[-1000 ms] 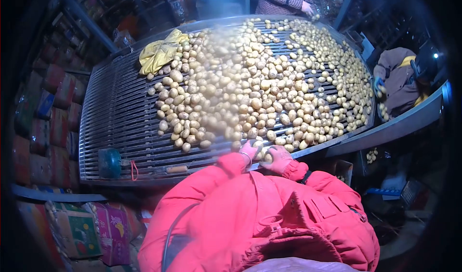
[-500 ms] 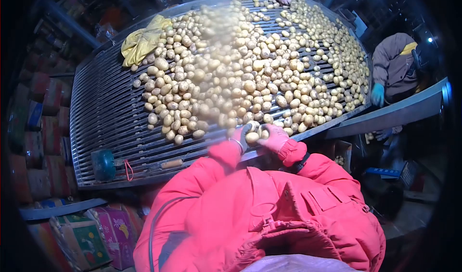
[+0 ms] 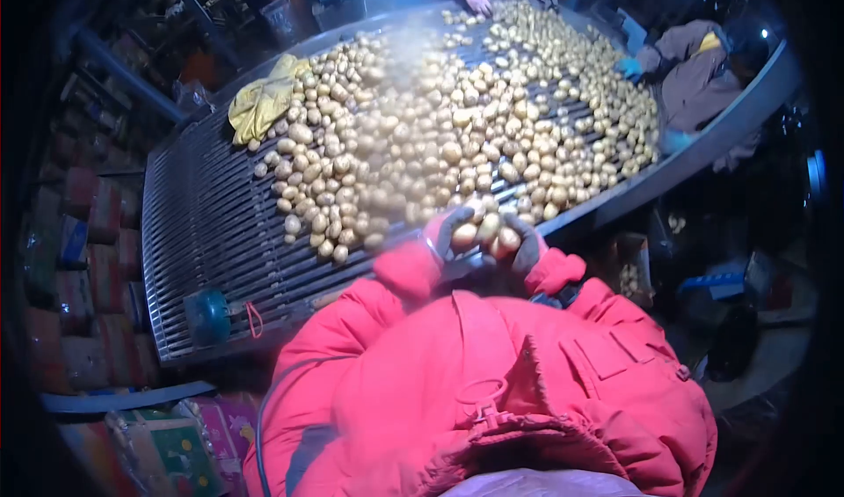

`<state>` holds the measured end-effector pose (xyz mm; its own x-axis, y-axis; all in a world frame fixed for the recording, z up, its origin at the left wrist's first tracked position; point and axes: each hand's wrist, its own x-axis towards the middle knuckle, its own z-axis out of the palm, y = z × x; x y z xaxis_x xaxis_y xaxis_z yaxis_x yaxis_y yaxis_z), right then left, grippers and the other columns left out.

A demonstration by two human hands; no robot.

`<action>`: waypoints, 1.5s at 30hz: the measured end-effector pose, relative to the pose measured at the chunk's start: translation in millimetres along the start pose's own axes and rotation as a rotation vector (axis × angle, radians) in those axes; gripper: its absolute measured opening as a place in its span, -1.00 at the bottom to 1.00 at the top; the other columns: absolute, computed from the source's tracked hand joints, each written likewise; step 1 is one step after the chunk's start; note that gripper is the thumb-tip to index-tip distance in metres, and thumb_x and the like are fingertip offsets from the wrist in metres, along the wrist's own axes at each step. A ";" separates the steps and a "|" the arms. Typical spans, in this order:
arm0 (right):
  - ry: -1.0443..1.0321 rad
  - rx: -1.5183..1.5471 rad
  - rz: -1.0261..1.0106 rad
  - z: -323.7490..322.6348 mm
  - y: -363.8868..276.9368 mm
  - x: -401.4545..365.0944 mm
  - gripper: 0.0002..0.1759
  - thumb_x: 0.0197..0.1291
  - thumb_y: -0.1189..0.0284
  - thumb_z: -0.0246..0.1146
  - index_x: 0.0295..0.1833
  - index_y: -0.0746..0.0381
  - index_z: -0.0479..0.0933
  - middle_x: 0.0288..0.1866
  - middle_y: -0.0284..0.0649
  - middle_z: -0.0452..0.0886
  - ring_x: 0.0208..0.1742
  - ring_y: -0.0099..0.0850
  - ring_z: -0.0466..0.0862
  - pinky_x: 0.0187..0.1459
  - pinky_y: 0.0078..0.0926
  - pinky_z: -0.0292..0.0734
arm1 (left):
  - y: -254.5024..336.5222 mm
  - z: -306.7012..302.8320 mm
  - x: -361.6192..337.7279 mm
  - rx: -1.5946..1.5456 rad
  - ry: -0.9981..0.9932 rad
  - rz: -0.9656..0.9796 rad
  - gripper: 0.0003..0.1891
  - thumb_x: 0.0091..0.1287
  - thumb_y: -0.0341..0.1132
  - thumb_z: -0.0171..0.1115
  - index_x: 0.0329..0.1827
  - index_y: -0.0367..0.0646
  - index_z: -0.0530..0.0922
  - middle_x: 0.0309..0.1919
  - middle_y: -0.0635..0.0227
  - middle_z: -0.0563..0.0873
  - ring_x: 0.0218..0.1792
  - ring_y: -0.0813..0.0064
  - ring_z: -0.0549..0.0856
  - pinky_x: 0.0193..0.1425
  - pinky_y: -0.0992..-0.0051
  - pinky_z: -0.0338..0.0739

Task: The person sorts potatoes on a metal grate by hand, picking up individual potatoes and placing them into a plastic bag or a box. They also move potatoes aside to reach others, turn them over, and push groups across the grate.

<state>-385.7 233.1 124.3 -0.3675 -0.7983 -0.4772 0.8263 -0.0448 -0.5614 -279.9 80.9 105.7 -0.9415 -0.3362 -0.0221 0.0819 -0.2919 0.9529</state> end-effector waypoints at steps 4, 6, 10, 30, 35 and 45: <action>-0.081 0.149 0.069 2.8 0.4 -13.9 -0.70 0.27 0.17 0.18 -0.06 0.15 0.54 -0.28 -0.27 0.59 -0.25 -0.35 0.58 -0.22 -0.25 0.55 | 1.6 11.2 4.7 -0.539 0.008 -0.258 -0.61 0.29 -0.25 0.23 0.15 -0.19 0.48 -0.01 0.23 0.62 0.00 0.30 0.63 0.07 0.34 0.57; -0.177 -0.244 -0.122 -3.2 5.1 -15.8 -0.68 0.23 0.19 0.23 -0.03 0.16 0.53 -0.24 -0.26 0.57 -0.19 -0.33 0.58 -0.16 -0.17 0.55 | -1.5 7.6 -1.8 -0.555 0.033 -0.239 -0.60 0.30 -0.25 0.20 0.16 -0.21 0.47 -0.02 0.24 0.62 -0.01 0.33 0.63 0.06 0.36 0.57; -0.364 -0.686 -0.424 -7.7 10.0 -12.8 -0.65 0.17 0.25 0.29 0.01 0.19 0.51 -0.21 -0.24 0.57 -0.13 -0.36 0.59 -0.12 -0.23 0.56 | -2.1 2.4 -12.2 -0.541 0.057 -0.201 -0.60 0.32 -0.26 0.14 0.17 -0.26 0.47 -0.04 0.28 0.63 -0.03 0.40 0.65 0.05 0.42 0.59; 0.021 0.424 -0.345 -173.0 106.7 -59.6 -0.53 0.17 0.11 0.27 0.09 0.18 0.50 -0.15 -0.14 0.64 -0.18 -0.16 0.67 -0.23 -0.07 0.62 | -34.5 48.8 -23.8 -0.390 -0.122 -0.646 -0.59 0.29 -0.24 0.22 0.20 -0.10 0.47 -0.04 0.28 0.63 -0.11 0.34 0.64 -0.03 0.41 0.59; 0.544 0.766 -0.366 -267.4 118.1 -109.5 -0.57 0.12 0.03 0.32 -0.07 0.12 0.55 -0.24 -0.20 0.64 -0.24 -0.17 0.65 -0.25 -0.18 0.64 | -51.5 65.5 -13.6 -0.311 -0.264 -0.743 -0.66 0.34 -0.14 0.15 0.07 -0.14 0.52 -0.10 0.33 0.63 -0.12 0.44 0.63 -0.04 0.46 0.56; 0.469 0.869 -0.542 -362.7 69.5 -151.5 -0.53 0.11 0.01 0.34 -0.04 0.14 0.54 -0.16 -0.19 0.63 -0.20 -0.24 0.65 -0.23 -0.25 0.71 | -73.4 133.3 22.6 0.238 -0.677 -0.506 -0.44 0.19 -0.30 0.38 0.25 -0.18 0.40 0.09 0.31 0.56 0.16 0.46 0.52 0.25 0.39 0.43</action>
<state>-427.4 568.8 -87.7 -0.7410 -0.2499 -0.6233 0.4585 -0.8664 -0.1978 -350.8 214.1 75.6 -0.8444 0.4084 -0.3466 -0.3969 -0.0423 0.9169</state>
